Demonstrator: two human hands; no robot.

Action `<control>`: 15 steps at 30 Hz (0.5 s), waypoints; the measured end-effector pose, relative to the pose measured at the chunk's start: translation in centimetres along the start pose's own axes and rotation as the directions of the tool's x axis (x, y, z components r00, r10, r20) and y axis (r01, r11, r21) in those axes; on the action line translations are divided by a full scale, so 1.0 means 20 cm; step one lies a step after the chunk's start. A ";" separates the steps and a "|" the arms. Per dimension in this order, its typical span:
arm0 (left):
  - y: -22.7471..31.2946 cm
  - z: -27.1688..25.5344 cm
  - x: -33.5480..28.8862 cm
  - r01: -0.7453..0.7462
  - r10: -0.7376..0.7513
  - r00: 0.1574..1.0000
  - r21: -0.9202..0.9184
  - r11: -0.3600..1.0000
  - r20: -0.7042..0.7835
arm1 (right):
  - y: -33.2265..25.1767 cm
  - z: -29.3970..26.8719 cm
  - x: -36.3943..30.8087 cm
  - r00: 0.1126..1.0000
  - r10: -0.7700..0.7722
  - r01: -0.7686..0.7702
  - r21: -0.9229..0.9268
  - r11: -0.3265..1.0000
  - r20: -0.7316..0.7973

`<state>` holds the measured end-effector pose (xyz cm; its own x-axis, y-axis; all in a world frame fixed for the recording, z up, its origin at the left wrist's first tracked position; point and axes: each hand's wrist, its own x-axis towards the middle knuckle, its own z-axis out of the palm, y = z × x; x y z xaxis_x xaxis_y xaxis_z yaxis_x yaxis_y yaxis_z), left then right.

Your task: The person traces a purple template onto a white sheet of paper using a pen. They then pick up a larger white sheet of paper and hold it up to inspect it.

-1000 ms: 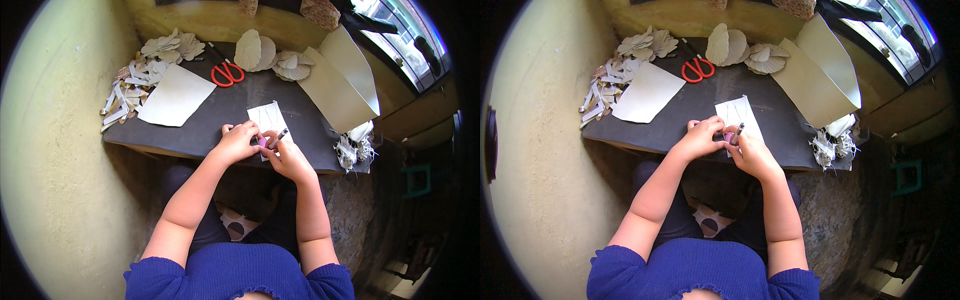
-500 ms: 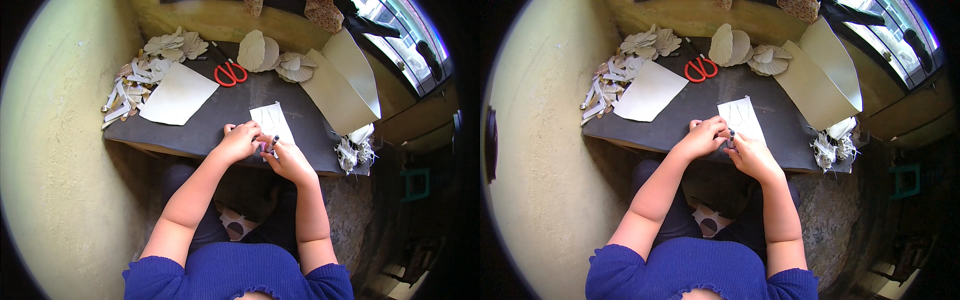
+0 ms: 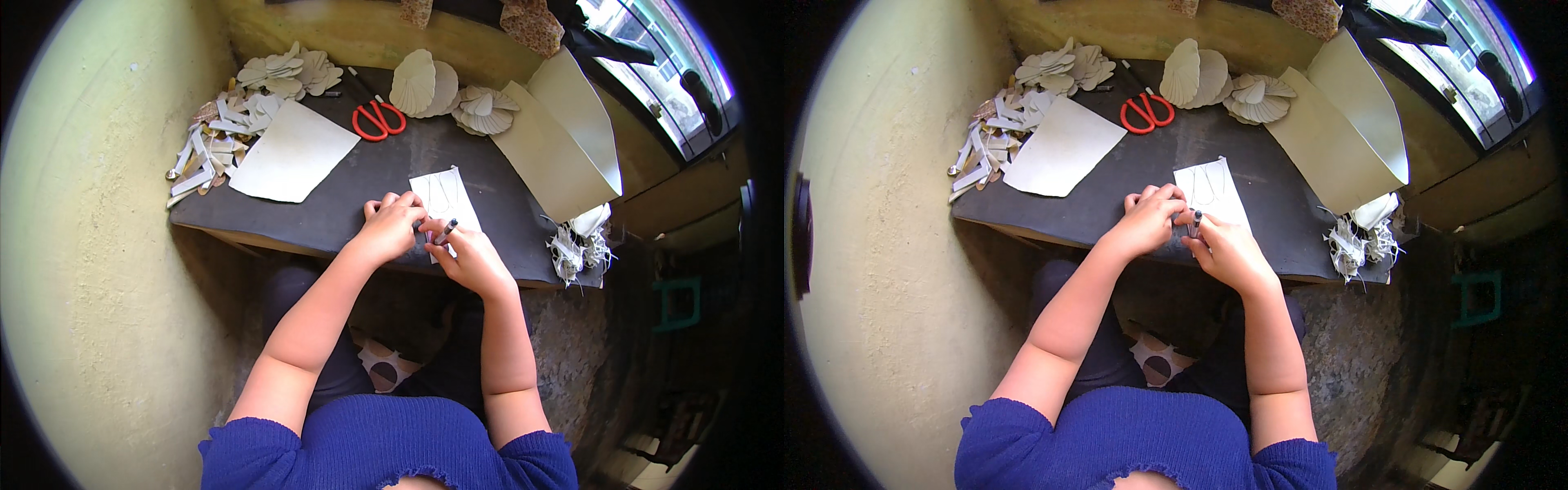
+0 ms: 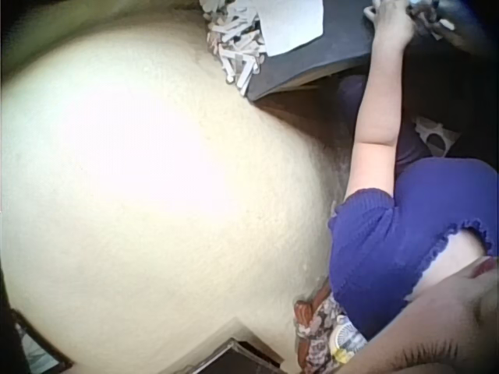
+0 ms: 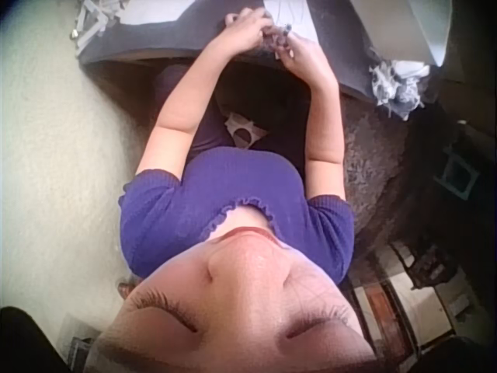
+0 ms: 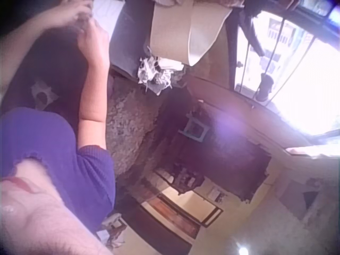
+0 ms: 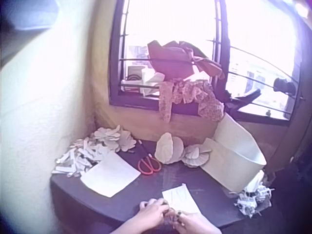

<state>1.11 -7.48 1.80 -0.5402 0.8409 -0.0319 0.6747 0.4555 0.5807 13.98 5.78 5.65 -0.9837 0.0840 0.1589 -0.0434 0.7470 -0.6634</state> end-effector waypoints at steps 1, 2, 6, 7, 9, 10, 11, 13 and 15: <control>0.00 0.00 0.00 0.001 -0.001 1.000 -0.006 1.000 0.003 | 0.00 0.00 0.01 1.000 -0.011 0.011 -0.002 1.000 -0.020; 0.00 -0.01 0.00 0.003 -0.003 1.000 -0.011 1.000 0.007 | 0.00 0.01 0.01 0.999 -0.022 0.022 -0.002 1.000 -0.039; 0.00 -0.02 0.00 0.008 -0.008 0.999 -0.001 1.000 0.033 | 0.01 0.02 0.01 0.999 -0.009 0.009 -0.022 1.000 -0.033; 0.00 -0.02 0.00 0.008 -0.008 0.999 -0.003 1.000 0.037 | 0.02 0.01 0.01 1.000 -0.005 0.005 -0.029 1.000 -0.020; 0.00 -0.02 0.00 0.008 -0.008 0.999 -0.006 1.000 0.045 | 0.03 0.02 0.01 1.000 0.012 -0.012 -0.025 1.000 -0.013; 0.00 -0.02 0.00 0.005 -0.004 1.000 -0.012 1.000 0.031 | 0.02 0.02 0.01 1.000 0.025 -0.025 -0.014 1.000 -0.018; -0.01 -0.01 -0.01 0.000 0.000 1.000 -0.018 1.000 0.018 | 0.02 0.02 0.01 0.999 0.039 -0.039 -0.004 0.999 -0.024; -0.01 0.00 0.00 -0.006 0.006 1.000 -0.026 1.000 0.002 | 0.02 0.03 0.02 0.997 -0.004 0.003 -0.010 1.000 -0.079; -0.02 0.01 0.00 -0.004 0.004 1.000 -0.028 1.000 -0.006 | 0.02 0.04 0.03 0.996 -0.009 0.008 -0.013 1.000 -0.089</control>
<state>0.89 -7.68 1.43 -0.5404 0.8411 -0.0246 0.6626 0.4434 0.6036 13.31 5.66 4.95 -0.9640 0.1353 0.2290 -0.0489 0.7561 -0.6527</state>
